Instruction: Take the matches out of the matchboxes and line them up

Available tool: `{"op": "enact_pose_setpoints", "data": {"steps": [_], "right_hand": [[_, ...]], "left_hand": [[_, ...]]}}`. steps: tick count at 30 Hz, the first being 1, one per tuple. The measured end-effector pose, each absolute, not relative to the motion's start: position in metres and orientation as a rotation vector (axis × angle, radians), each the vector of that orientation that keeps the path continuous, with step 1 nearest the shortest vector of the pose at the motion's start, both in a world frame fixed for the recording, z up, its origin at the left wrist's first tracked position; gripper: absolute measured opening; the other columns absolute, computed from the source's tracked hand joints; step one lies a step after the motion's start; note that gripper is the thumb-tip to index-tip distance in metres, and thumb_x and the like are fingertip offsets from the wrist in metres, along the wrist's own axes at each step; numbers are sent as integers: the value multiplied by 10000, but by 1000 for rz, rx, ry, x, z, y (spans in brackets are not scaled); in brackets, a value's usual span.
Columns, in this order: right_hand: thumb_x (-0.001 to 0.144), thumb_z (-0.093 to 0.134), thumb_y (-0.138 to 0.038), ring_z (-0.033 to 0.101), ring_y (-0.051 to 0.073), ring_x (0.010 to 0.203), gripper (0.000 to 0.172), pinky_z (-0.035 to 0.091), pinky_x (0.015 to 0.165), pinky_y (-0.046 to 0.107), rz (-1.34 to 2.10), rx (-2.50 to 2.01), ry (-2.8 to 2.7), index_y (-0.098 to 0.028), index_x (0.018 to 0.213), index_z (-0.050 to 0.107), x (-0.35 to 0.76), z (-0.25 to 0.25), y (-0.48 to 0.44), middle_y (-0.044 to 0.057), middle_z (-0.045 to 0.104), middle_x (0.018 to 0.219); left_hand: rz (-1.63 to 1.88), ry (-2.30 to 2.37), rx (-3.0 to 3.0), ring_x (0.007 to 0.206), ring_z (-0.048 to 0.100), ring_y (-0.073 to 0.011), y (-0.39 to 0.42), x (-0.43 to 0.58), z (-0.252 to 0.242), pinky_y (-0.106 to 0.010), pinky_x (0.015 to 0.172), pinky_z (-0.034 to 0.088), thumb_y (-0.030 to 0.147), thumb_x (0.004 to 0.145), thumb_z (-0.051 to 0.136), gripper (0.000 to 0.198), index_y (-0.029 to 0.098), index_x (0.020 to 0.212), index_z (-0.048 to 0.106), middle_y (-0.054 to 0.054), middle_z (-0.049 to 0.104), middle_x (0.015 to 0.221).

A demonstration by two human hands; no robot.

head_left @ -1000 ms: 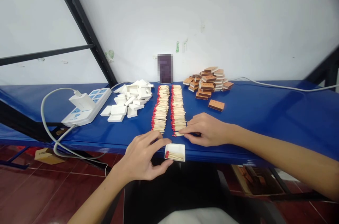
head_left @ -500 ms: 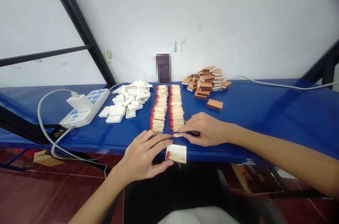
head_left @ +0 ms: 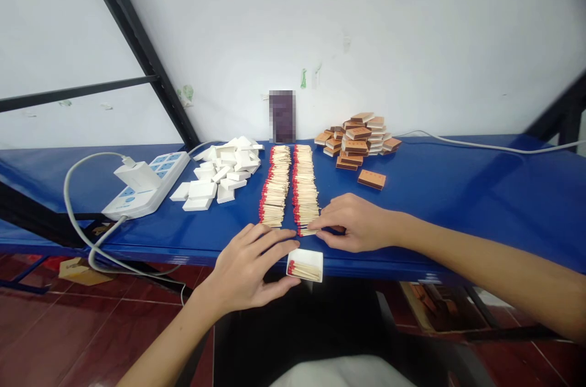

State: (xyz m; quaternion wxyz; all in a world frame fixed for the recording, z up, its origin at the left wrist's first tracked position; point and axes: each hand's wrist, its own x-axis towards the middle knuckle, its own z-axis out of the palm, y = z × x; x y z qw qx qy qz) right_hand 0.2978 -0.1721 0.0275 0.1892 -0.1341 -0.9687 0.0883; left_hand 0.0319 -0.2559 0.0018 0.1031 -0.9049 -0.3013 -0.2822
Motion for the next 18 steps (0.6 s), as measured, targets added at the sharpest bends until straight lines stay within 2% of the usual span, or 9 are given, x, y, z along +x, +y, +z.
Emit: {"op": "enact_pose_setpoints", "data": {"steps": [6,10,18], "right_hand": [[948,538,-216,553,127,588,238,364,601,261,290,-395,-2692,-175,1011,764,297,28,-172,11,694,680],[958,527,-216,569,125,606,244,372,612,254,329,-389,-2692,-175,1015,760,297,29,-174,20,719,722],[947,514,-206,534,129,589,232,348,607,259,258,-406,-2727,-177,964,744,297,29,-173,11,674,665]], "left_hand": [[-933,-934,-2565,824,631,-232,-257,35,-3,-377,723,510,398,859,696,337,173,1110,694,-98,700,983],[-904,-956,-2540,806,635,-227,-256,36,-3,-365,707,498,425,867,679,333,180,1091,693,-83,680,938],[-872,-978,-2524,755,634,-208,-256,37,-2,-334,675,471,439,896,630,336,177,1099,683,-72,675,884]]}}
